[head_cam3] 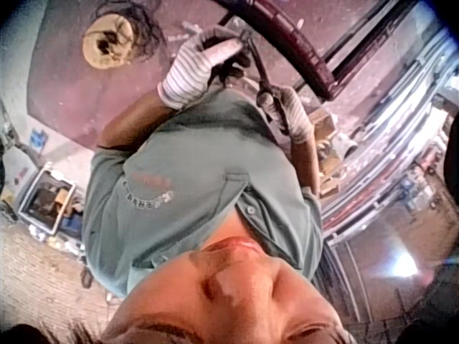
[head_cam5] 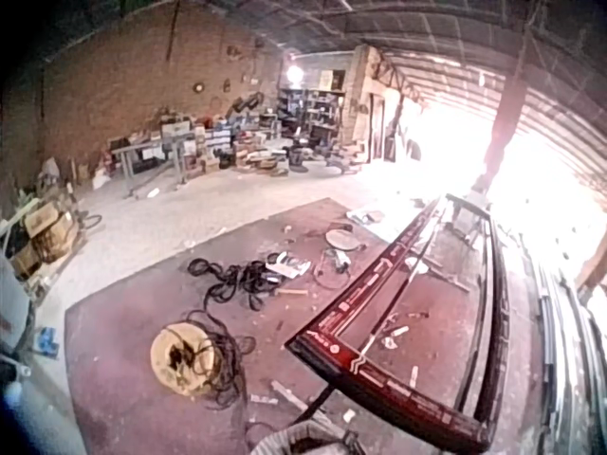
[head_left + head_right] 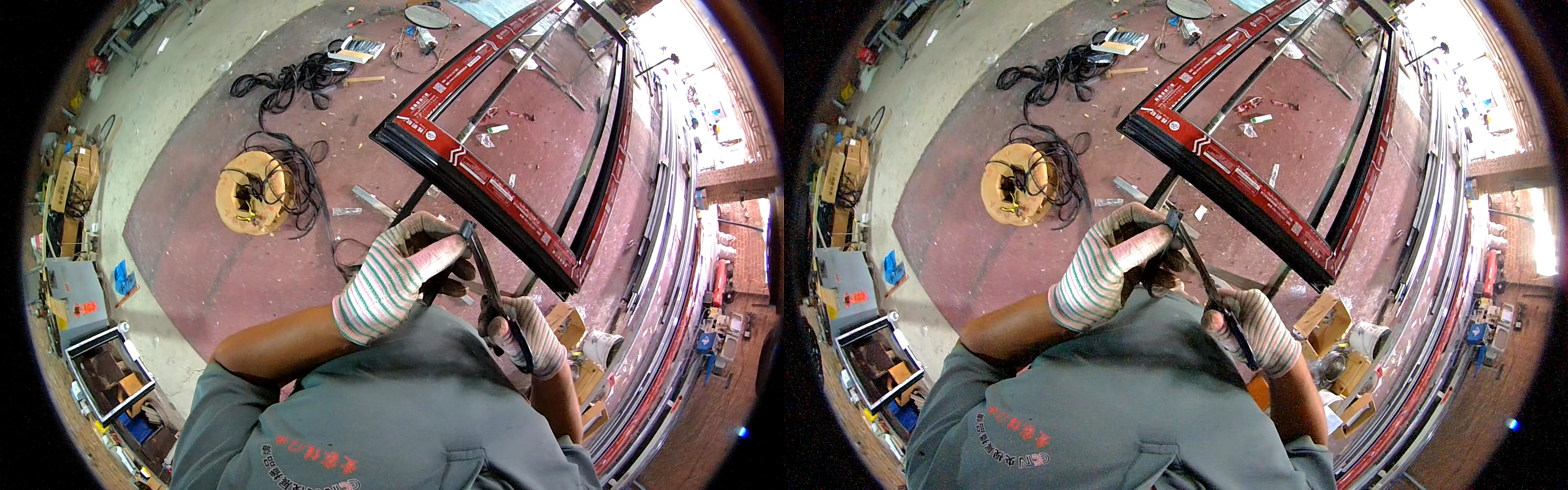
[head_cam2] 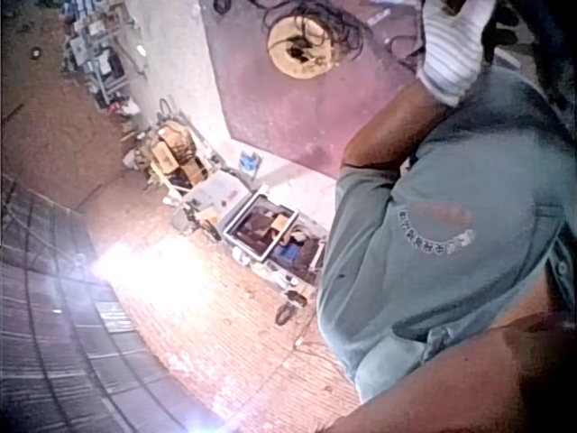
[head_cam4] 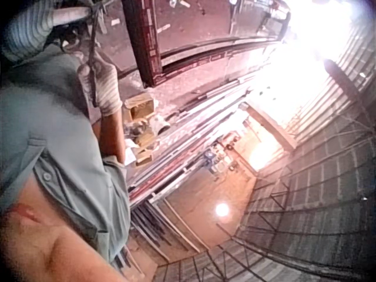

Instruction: The person fits a black rubber seal into the groove of a large window frame, then uses shears to cut the seal to length and presses it into the corner. The person repeats the cutting and fitting process along the frame edges.

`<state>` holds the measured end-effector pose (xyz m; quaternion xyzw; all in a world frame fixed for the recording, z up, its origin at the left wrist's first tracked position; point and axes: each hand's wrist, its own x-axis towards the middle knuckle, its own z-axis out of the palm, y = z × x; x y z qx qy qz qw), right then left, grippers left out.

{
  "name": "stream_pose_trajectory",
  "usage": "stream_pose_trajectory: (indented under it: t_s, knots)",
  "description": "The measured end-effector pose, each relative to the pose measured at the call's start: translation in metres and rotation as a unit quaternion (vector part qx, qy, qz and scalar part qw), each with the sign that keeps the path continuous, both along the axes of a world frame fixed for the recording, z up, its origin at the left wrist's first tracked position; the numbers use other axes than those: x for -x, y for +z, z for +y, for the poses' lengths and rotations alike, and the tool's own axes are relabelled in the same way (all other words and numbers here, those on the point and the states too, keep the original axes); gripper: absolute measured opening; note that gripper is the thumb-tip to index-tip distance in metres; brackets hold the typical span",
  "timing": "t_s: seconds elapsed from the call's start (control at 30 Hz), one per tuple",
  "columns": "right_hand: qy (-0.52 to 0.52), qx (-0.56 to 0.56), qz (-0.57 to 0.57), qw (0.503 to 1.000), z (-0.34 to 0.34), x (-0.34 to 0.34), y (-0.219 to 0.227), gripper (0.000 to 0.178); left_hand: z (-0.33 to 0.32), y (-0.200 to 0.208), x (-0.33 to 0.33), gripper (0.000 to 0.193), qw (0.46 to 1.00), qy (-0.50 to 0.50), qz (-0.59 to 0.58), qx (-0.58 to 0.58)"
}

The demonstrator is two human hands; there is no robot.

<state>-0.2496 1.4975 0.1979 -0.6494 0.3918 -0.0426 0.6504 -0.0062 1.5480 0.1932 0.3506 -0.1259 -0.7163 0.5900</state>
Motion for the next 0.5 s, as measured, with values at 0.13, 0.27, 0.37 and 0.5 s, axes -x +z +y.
stream_pose_trajectory:
  t_s: [0.13,0.27,0.37,0.5]
  knots:
    - [-0.028,-0.058,-0.005,0.998,0.003,-0.006,0.011,0.022,0.001,0.000,0.000,0.014,1.000,-0.003,-0.003,0.001]
    - [-0.010,-0.071,-0.013,0.997,0.003,-0.005,0.015,0.017,0.003,-0.004,0.002,0.012,0.999,0.007,-0.025,0.029]
    - [0.009,-0.064,-0.013,0.998,0.003,-0.003,0.011,0.052,0.002,-0.005,0.005,0.010,0.998,0.002,-0.055,0.036]
    - [0.025,-0.051,-0.018,0.998,0.004,0.003,0.002,0.074,0.003,-0.007,0.009,0.007,0.997,0.018,-0.071,0.037]
